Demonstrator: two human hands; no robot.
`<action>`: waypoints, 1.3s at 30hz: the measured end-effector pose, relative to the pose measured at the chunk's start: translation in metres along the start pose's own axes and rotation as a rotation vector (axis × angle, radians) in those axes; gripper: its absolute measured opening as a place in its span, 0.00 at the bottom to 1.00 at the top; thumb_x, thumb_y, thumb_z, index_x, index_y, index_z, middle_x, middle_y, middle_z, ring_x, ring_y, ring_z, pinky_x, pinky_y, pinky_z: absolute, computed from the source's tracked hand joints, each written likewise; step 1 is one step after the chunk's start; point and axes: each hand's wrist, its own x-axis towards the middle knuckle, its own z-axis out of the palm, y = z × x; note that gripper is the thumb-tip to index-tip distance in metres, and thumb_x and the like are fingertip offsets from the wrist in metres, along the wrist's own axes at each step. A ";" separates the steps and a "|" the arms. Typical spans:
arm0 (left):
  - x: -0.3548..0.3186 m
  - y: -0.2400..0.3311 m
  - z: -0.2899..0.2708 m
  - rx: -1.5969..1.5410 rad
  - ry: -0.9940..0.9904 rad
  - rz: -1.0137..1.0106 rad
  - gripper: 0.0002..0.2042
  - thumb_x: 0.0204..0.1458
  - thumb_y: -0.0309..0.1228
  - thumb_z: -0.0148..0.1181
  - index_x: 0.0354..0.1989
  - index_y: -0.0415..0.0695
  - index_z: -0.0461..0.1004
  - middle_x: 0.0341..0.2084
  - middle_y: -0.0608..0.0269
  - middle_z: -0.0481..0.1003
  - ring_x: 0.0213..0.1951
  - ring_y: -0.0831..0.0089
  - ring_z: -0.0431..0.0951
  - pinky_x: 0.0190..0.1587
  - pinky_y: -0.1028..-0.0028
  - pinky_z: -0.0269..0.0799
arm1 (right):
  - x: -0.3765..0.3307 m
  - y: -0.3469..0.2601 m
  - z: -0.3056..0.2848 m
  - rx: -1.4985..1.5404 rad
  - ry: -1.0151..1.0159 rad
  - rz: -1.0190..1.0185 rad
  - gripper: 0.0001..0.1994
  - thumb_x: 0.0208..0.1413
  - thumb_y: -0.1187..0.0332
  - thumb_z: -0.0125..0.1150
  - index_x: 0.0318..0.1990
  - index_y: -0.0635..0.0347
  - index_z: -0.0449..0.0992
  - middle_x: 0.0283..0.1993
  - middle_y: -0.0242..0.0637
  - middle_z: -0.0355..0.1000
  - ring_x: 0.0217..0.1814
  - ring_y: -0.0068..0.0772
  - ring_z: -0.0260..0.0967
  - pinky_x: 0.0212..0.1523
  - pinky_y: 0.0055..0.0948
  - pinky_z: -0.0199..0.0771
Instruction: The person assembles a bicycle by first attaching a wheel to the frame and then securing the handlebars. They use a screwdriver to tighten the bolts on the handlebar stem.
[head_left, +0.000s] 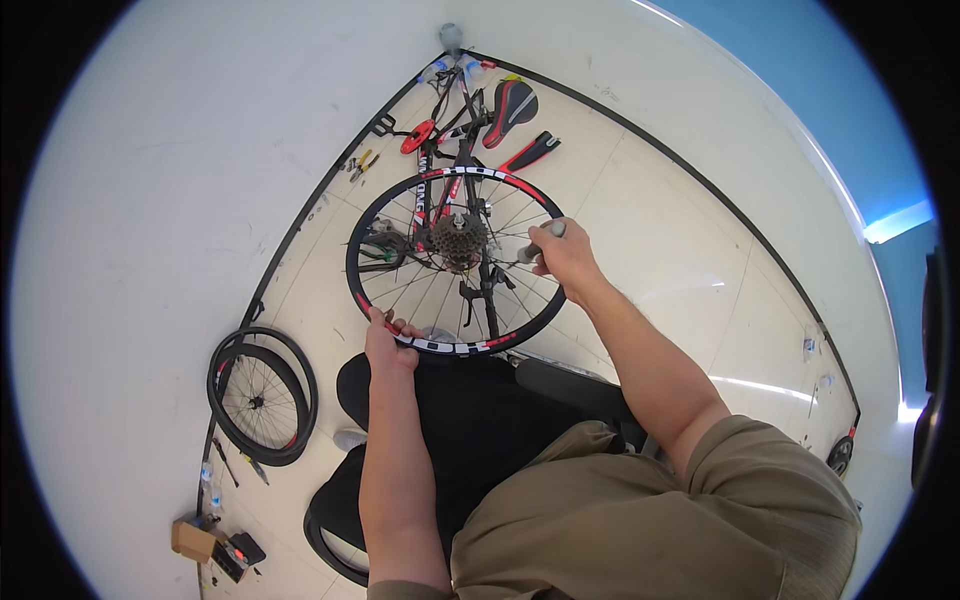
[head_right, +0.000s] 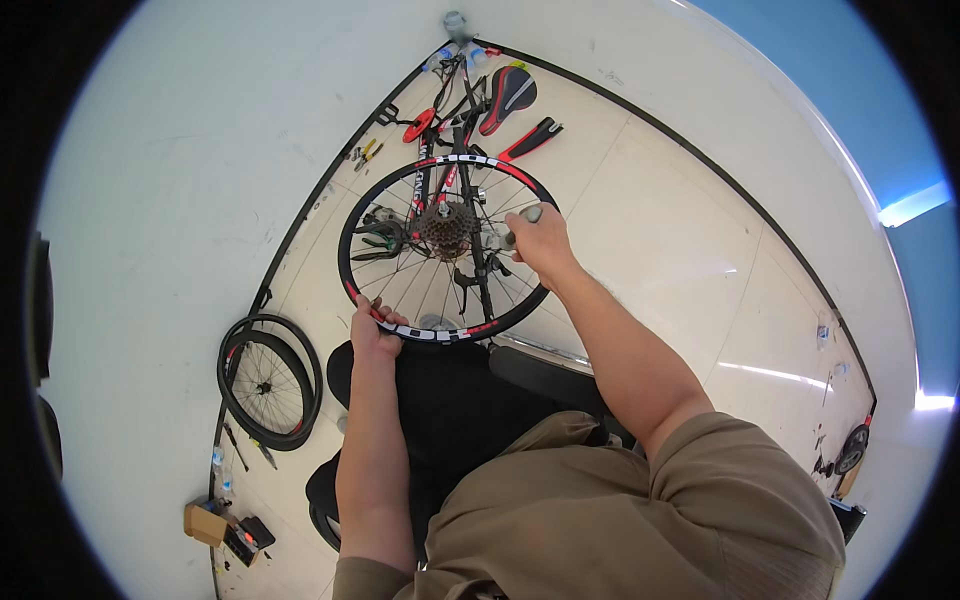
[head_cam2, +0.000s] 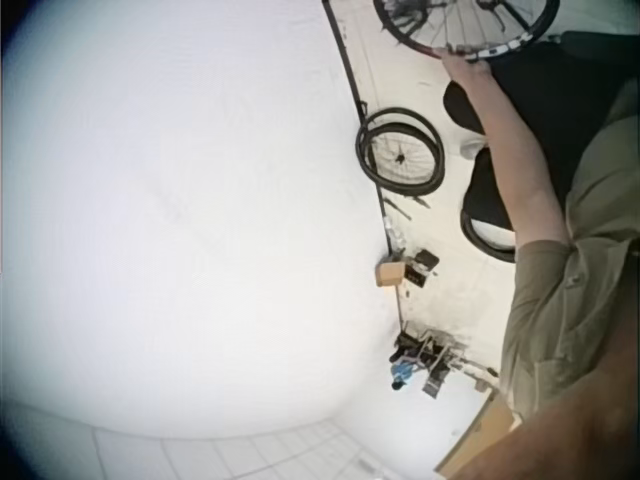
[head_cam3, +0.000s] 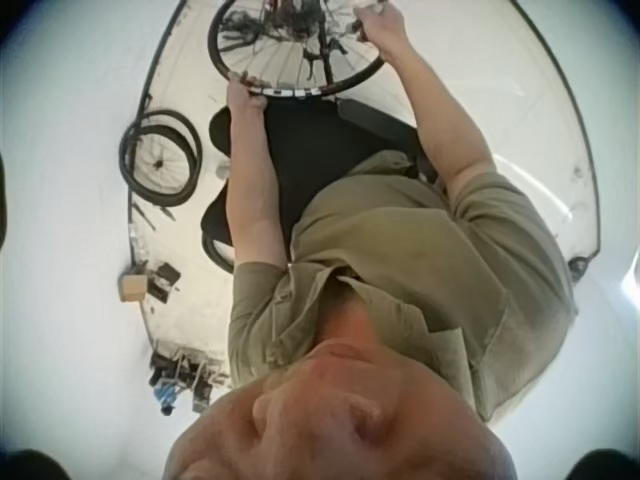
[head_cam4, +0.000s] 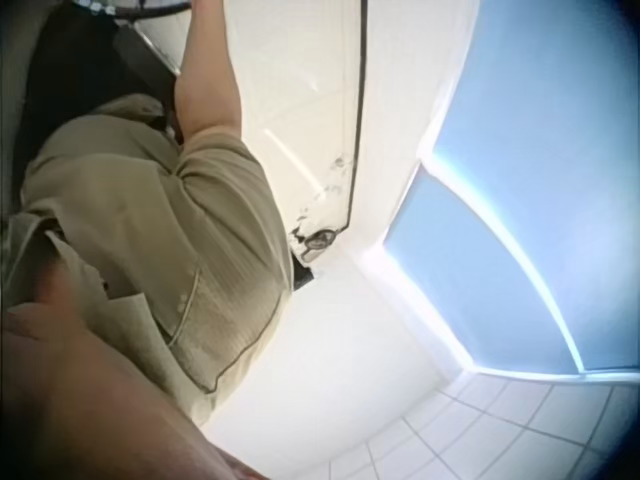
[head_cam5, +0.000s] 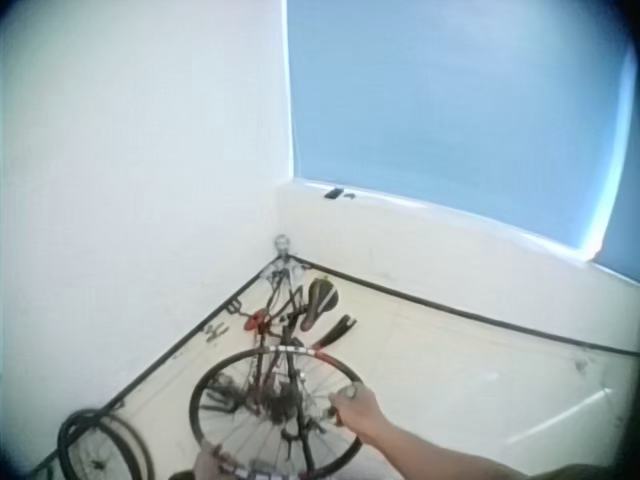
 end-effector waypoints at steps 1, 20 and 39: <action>-0.002 -0.001 0.001 0.001 0.007 -0.002 0.19 0.69 0.51 0.45 0.44 0.45 0.66 0.21 0.70 0.62 0.21 0.74 0.61 0.26 0.69 0.64 | -0.002 0.002 0.000 -0.054 -0.009 -0.012 0.13 0.60 0.64 0.64 0.45 0.64 0.72 0.33 0.36 0.71 0.28 0.25 0.69 0.30 0.30 0.81; -0.019 0.002 0.015 0.074 -0.112 -0.017 0.15 0.66 0.43 0.58 0.47 0.45 0.66 0.17 0.74 0.53 0.19 0.79 0.55 0.25 0.73 0.60 | -0.001 0.009 0.007 -0.029 -0.081 0.044 0.14 0.59 0.63 0.64 0.41 0.68 0.71 0.31 0.37 0.70 0.24 0.26 0.69 0.27 0.30 0.79; -0.093 0.085 0.013 -0.171 -0.187 0.569 0.07 0.64 0.32 0.59 0.40 0.45 0.68 0.17 0.73 0.57 0.19 0.77 0.58 0.23 0.70 0.62 | -0.003 -0.024 0.012 0.707 -0.021 -0.184 0.12 0.66 0.62 0.58 0.41 0.64 0.68 0.31 0.38 0.70 0.27 0.28 0.69 0.37 0.44 0.86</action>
